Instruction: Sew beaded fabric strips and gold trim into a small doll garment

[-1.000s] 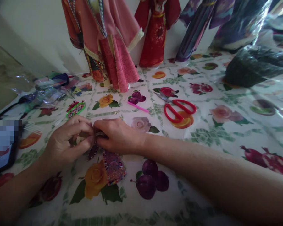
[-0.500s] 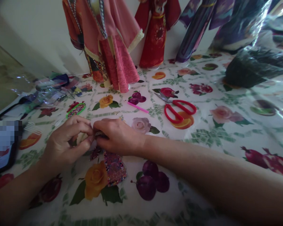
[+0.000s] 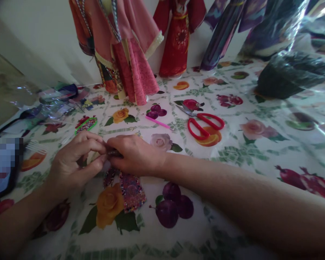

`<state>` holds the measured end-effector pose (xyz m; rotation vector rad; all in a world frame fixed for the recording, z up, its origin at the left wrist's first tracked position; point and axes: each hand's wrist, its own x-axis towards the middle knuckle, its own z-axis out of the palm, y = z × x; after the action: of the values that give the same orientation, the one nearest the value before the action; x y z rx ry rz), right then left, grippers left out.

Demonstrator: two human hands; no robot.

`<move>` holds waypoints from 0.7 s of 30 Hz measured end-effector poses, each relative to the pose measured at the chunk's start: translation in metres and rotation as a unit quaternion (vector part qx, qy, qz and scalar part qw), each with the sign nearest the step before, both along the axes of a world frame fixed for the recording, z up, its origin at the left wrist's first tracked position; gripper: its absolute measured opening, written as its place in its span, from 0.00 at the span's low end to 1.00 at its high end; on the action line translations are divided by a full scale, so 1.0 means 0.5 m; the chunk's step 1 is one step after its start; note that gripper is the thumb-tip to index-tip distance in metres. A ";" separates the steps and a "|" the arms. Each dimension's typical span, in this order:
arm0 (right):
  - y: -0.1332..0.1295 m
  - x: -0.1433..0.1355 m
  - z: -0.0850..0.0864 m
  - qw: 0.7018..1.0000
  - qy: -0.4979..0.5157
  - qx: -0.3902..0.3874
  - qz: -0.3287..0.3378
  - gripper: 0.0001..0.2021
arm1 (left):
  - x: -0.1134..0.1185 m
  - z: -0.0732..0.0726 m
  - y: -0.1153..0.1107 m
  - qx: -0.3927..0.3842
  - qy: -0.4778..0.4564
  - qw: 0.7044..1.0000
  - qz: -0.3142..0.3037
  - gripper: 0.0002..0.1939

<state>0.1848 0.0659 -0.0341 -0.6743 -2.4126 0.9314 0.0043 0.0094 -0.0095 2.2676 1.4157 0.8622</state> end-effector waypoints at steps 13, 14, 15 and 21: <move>0.002 0.002 0.016 0.998 -0.001 -0.061 -0.017 0.03 | -0.021 -0.012 0.019 -0.059 -0.047 0.997 -0.027 0.06; 0.003 0.003 0.016 0.998 -0.001 -0.063 -0.017 0.03 | -0.022 -0.012 0.019 -0.057 -0.049 0.997 -0.029 0.06; 0.003 0.003 0.017 0.998 -0.002 -0.065 -0.018 0.03 | -0.023 -0.012 0.020 -0.057 -0.053 0.997 -0.030 0.06; 0.003 0.005 0.022 0.997 -0.010 -0.072 -0.020 0.05 | -0.026 -0.009 0.022 -0.056 -0.061 0.996 -0.023 0.06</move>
<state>0.1872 0.0677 -0.0232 -0.7850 -2.3570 1.0943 -0.0087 0.0202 -0.0138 2.1186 1.3180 0.8690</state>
